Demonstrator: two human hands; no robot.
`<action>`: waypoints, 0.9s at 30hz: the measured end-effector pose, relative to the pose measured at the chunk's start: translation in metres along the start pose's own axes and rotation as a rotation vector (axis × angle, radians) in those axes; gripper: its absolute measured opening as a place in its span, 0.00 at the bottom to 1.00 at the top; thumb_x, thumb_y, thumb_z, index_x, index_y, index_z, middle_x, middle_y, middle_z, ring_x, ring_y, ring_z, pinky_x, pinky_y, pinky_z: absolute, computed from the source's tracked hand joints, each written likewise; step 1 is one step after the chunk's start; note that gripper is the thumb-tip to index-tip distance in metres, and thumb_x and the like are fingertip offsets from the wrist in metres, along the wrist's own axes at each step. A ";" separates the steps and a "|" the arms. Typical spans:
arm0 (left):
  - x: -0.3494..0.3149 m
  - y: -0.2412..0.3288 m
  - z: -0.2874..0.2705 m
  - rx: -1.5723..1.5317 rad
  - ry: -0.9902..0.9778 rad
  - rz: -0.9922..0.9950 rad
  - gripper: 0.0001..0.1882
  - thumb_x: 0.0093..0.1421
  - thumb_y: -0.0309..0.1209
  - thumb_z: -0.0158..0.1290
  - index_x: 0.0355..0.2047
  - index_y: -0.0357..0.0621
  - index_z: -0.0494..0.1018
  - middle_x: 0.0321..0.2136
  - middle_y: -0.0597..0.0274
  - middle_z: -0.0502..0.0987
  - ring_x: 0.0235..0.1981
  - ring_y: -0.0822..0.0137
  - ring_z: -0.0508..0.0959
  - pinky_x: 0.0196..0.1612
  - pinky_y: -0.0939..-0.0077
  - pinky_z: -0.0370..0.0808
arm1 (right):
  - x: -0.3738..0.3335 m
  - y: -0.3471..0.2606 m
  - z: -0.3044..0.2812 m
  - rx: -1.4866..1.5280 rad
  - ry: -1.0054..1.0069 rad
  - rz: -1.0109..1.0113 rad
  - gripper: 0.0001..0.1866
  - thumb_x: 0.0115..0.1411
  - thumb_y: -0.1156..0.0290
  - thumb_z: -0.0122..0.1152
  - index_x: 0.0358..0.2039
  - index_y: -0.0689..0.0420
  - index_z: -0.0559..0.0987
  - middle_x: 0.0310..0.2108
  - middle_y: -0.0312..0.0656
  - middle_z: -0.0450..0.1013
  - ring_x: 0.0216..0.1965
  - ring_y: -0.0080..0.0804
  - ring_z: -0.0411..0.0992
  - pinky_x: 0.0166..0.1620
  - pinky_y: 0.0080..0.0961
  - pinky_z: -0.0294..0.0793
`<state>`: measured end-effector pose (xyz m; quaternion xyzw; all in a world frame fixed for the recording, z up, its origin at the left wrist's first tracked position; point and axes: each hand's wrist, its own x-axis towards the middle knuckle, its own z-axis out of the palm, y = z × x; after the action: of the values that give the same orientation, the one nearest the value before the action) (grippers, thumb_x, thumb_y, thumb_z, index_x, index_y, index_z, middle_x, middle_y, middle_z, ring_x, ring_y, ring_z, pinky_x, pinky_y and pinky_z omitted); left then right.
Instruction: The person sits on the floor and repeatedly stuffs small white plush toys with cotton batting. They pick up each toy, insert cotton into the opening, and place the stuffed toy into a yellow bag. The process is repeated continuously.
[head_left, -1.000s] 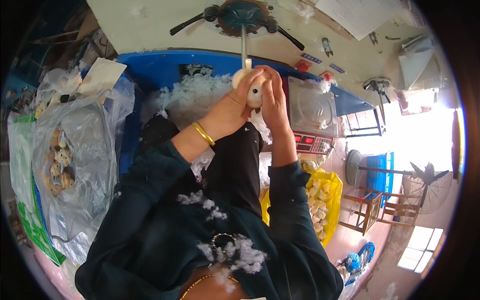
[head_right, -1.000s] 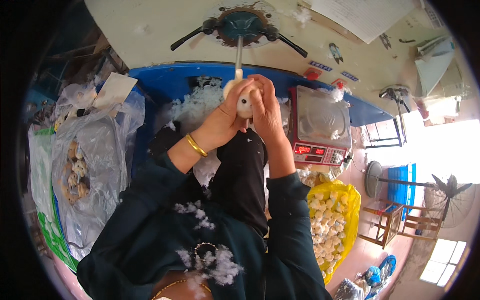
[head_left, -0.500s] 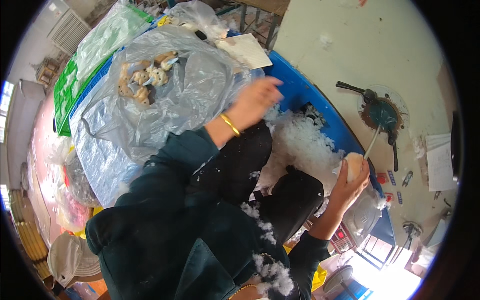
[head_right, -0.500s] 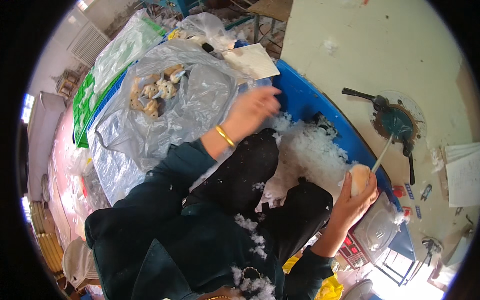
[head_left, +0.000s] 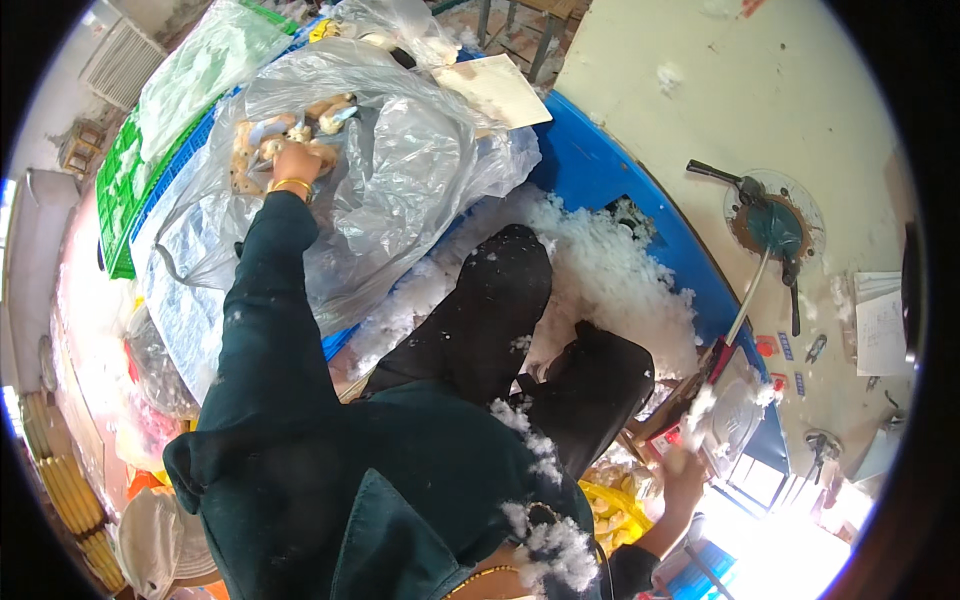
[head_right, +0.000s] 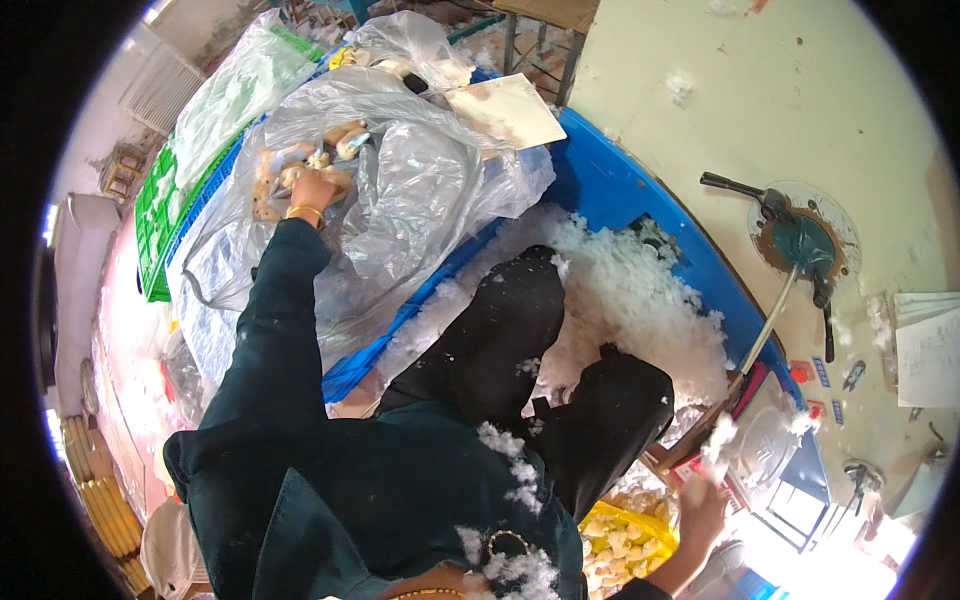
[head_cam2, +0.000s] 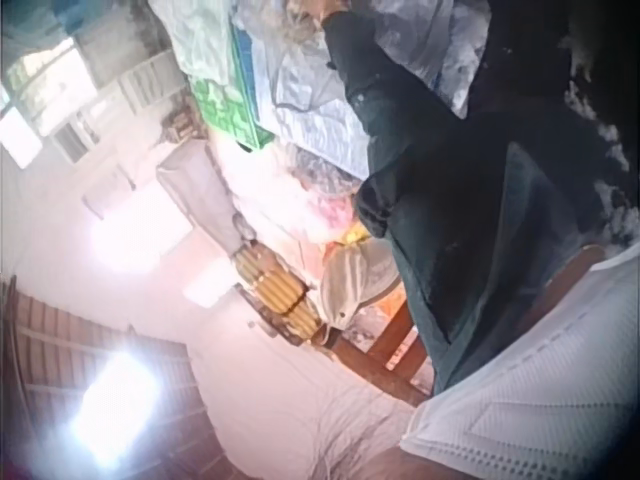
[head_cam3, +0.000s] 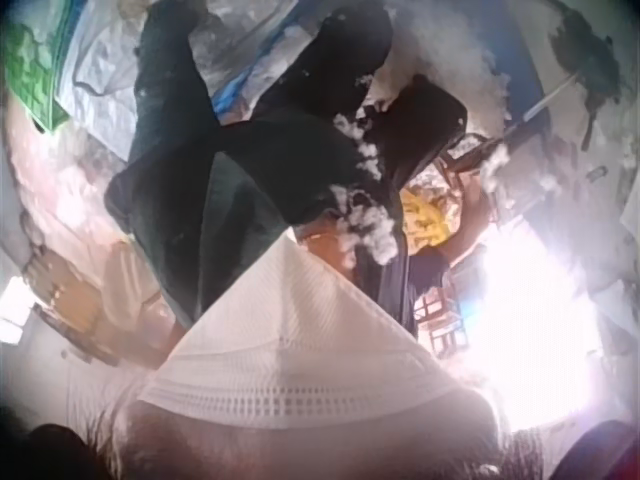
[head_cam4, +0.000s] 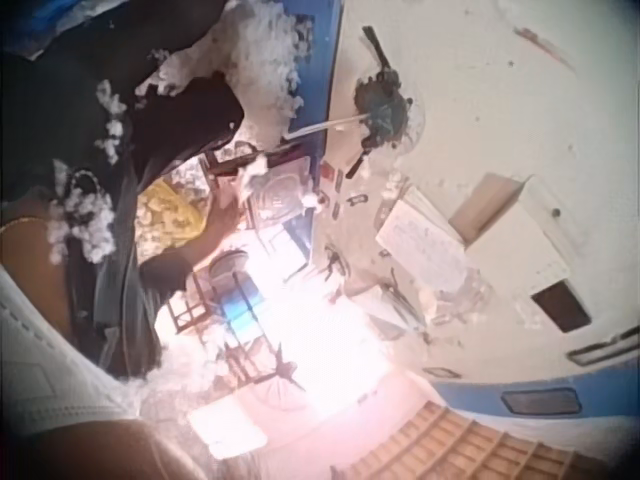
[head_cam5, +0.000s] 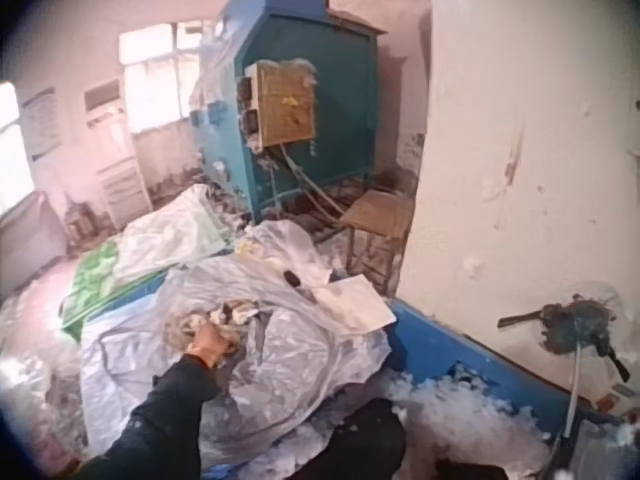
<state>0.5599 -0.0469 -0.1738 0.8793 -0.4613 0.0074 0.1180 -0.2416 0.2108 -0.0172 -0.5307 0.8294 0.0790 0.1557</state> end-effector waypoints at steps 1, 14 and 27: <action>0.004 -0.008 0.009 -0.037 0.027 0.037 0.20 0.47 0.43 0.58 0.29 0.36 0.80 0.33 0.44 0.80 0.36 0.46 0.79 0.44 0.60 0.74 | -0.012 0.024 0.001 -0.032 -0.163 0.177 0.28 0.49 0.59 0.69 0.48 0.60 0.74 0.40 0.53 0.74 0.46 0.53 0.72 0.49 0.42 0.70; -0.255 0.338 -0.128 -1.547 -1.010 0.533 0.14 0.56 0.30 0.59 0.39 0.34 0.74 0.35 0.62 0.79 0.36 0.75 0.77 0.41 0.80 0.72 | 0.031 -0.224 -0.017 1.244 0.177 -0.527 0.16 0.53 0.70 0.67 0.41 0.60 0.76 0.34 0.41 0.74 0.30 0.24 0.72 0.34 0.21 0.72; -0.335 0.461 -0.107 -1.741 -1.283 0.505 0.10 0.66 0.31 0.48 0.37 0.36 0.75 0.31 0.68 0.77 0.30 0.80 0.73 0.33 0.84 0.71 | 0.079 -0.175 -0.032 1.515 0.520 -0.235 0.11 0.64 0.67 0.55 0.32 0.64 0.75 0.24 0.33 0.71 0.26 0.16 0.65 0.28 0.18 0.65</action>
<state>0.0035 -0.0046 -0.0178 0.2177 -0.4504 -0.7518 0.4296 -0.1193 0.0597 -0.0078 -0.3661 0.6062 -0.6470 0.2825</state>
